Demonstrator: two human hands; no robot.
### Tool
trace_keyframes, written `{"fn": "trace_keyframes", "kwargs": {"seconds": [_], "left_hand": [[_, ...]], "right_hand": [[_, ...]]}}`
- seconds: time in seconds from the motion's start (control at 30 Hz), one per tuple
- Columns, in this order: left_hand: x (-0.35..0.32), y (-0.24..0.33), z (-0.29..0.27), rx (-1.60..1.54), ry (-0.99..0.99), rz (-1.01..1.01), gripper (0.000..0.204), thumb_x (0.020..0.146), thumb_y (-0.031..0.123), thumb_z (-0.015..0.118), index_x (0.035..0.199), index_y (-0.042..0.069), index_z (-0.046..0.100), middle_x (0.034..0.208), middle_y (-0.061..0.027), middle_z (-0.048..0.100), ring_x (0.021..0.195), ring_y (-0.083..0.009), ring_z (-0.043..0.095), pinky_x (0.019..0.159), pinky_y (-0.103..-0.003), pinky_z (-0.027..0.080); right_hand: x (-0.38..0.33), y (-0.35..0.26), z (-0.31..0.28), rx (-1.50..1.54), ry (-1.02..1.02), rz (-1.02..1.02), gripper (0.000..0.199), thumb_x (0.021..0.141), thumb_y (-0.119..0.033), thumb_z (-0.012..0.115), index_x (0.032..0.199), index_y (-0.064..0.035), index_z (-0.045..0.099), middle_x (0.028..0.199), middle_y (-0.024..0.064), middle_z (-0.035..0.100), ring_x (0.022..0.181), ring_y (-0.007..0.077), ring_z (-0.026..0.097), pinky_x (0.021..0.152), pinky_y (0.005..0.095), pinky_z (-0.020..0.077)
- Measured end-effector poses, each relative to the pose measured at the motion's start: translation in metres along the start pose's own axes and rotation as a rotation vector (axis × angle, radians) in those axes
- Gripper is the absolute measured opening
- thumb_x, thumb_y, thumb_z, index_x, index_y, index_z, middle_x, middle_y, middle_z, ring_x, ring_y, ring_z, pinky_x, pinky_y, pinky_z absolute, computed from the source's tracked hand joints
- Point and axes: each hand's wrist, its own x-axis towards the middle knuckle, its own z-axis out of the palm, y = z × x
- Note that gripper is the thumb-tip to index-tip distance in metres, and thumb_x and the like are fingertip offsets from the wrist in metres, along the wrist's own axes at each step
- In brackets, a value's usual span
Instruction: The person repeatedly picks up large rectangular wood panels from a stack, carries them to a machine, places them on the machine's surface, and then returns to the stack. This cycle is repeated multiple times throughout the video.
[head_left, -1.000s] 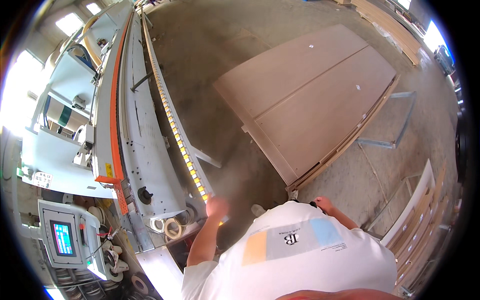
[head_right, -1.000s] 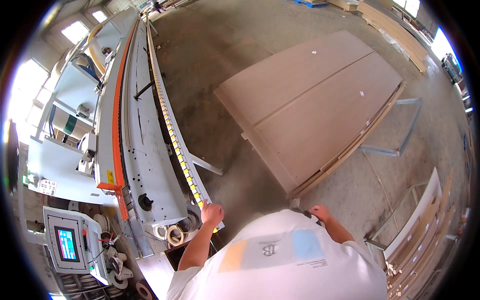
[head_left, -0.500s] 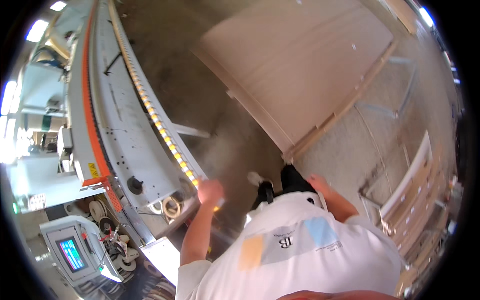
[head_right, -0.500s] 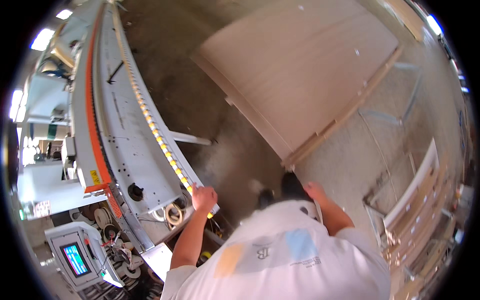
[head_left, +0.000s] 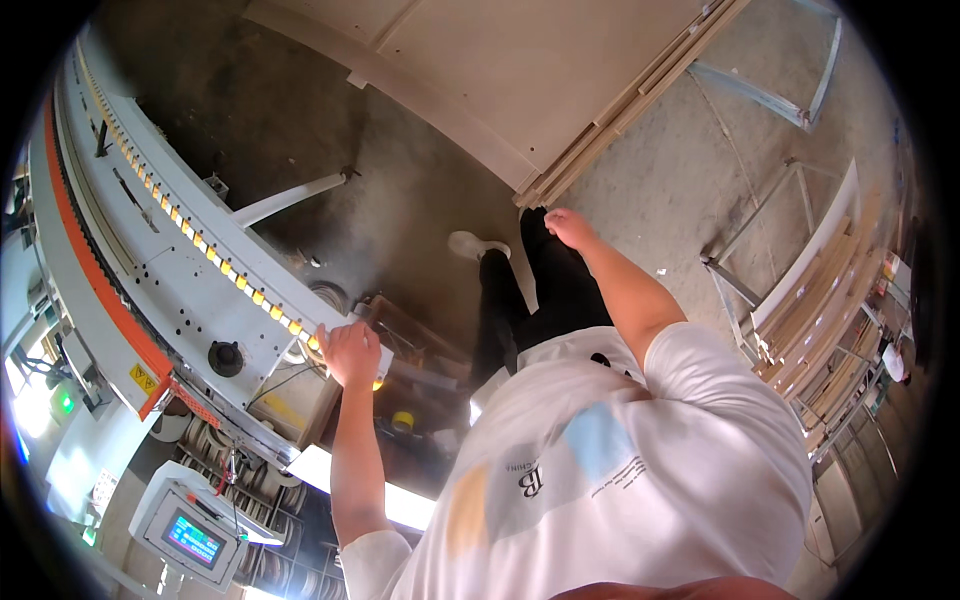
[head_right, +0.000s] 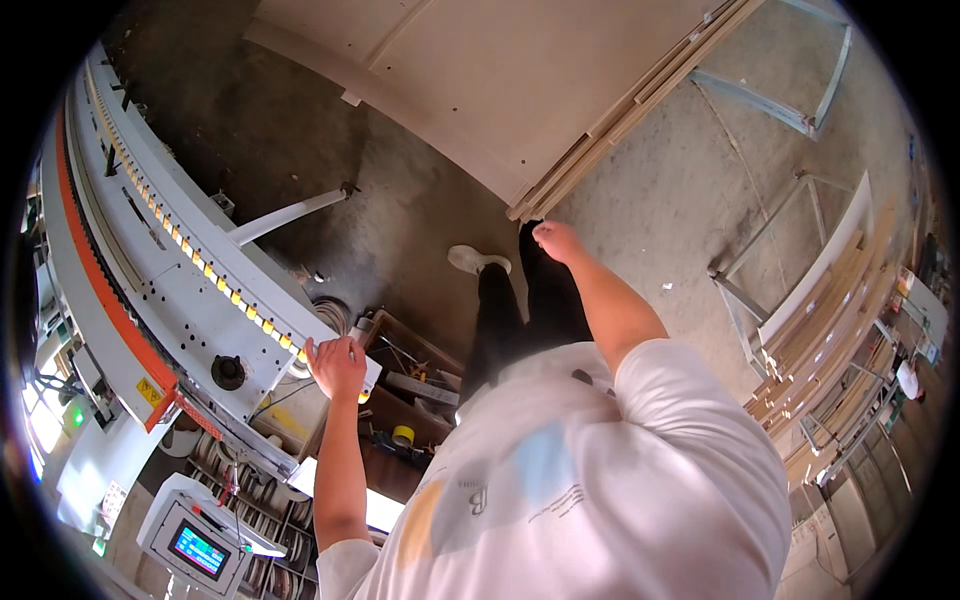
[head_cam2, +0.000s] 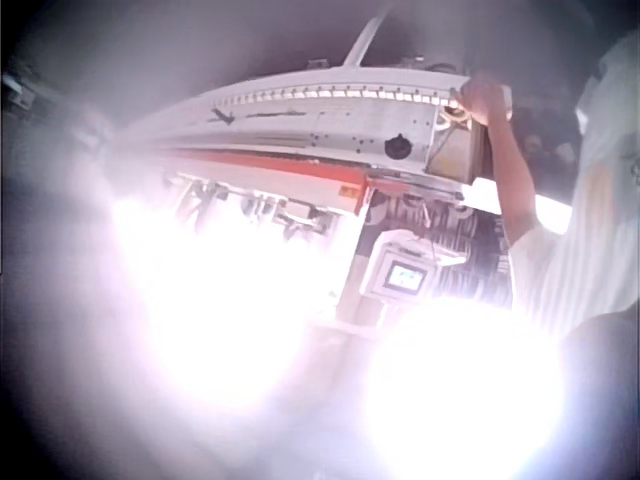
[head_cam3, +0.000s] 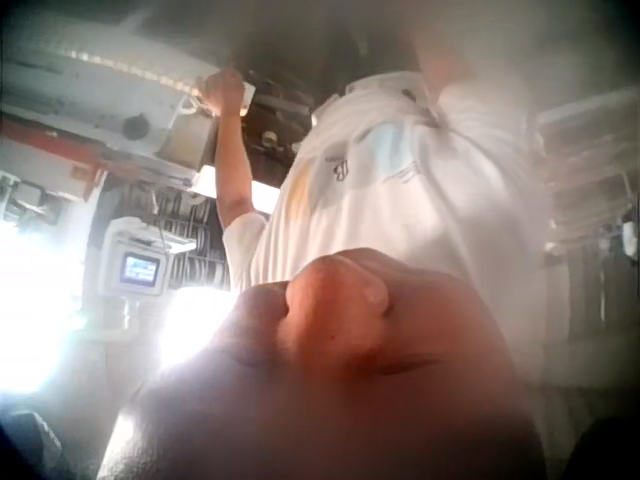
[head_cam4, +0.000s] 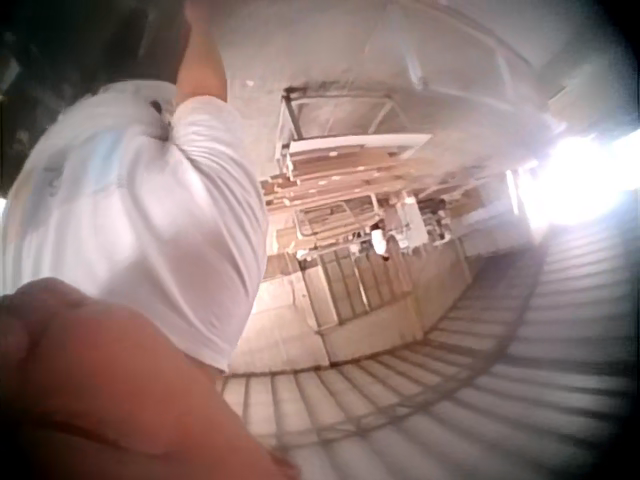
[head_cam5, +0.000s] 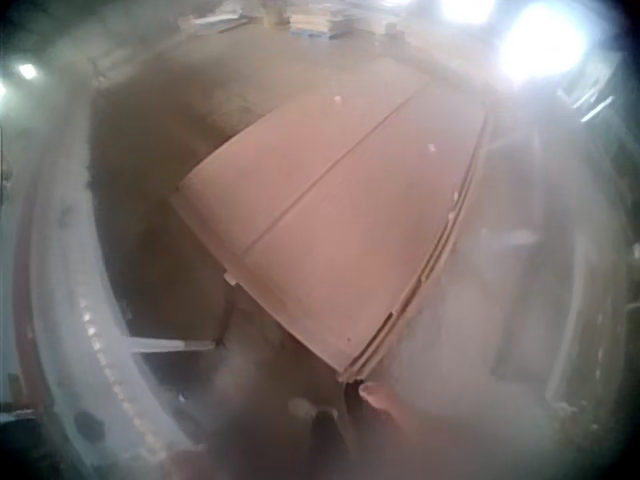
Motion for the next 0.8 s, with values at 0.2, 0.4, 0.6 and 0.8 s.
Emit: {"fn": "trace_keyframes", "kwargs": {"seconds": [0.2,0.4,0.6,0.8], "left_hand": [[0.007,0.004,0.002,0.037,-0.053,-0.023,0.012,0.086,0.019,0.063,0.075,0.014,0.067,0.077,-0.0012,0.069,0.086,-0.0215,0.064,0.116,-0.049,0.034],[0.013,0.011,0.000,0.110,-0.166,-0.055,0.015,0.089,0.022,0.062,0.077,0.015,0.069,0.080,-0.0016,0.070,0.090,-0.0212,0.064,0.118,-0.049,0.030],[0.020,0.018,-0.004,0.131,-0.210,-0.062,0.015,0.090,0.024,0.060,0.087,0.015,0.072,0.086,-0.0017,0.071,0.097,-0.0213,0.063,0.118,-0.051,0.028],[0.016,0.014,0.000,0.171,-0.248,-0.040,0.016,0.086,0.023,0.061,0.096,0.018,0.073,0.092,-0.0015,0.067,0.103,-0.0205,0.061,0.118,-0.053,0.027]], "right_hand": [[0.061,-0.033,-0.017,0.733,0.094,0.357,0.055,0.101,-0.043,0.053,0.140,-0.0042,0.052,0.138,0.0118,0.060,0.126,0.0242,0.058,0.102,0.0392,0.0477],[0.102,-0.058,-0.036,1.101,0.165,0.499,0.089,0.100,-0.056,0.050,0.157,0.0048,0.020,0.162,0.0188,0.030,0.149,0.0294,0.033,0.119,0.0444,0.0322],[0.133,-0.049,-0.034,1.021,0.198,0.652,0.076,0.098,-0.057,0.055,0.157,-0.0134,0.034,0.158,0.0103,0.036,0.142,0.0268,0.038,0.113,0.0460,0.0387],[0.125,-0.078,-0.049,1.131,0.130,0.609,0.086,0.096,-0.059,0.055,0.161,-0.0166,0.020,0.167,0.0105,0.021,0.153,0.0264,0.021,0.121,0.0477,0.0200]]}}
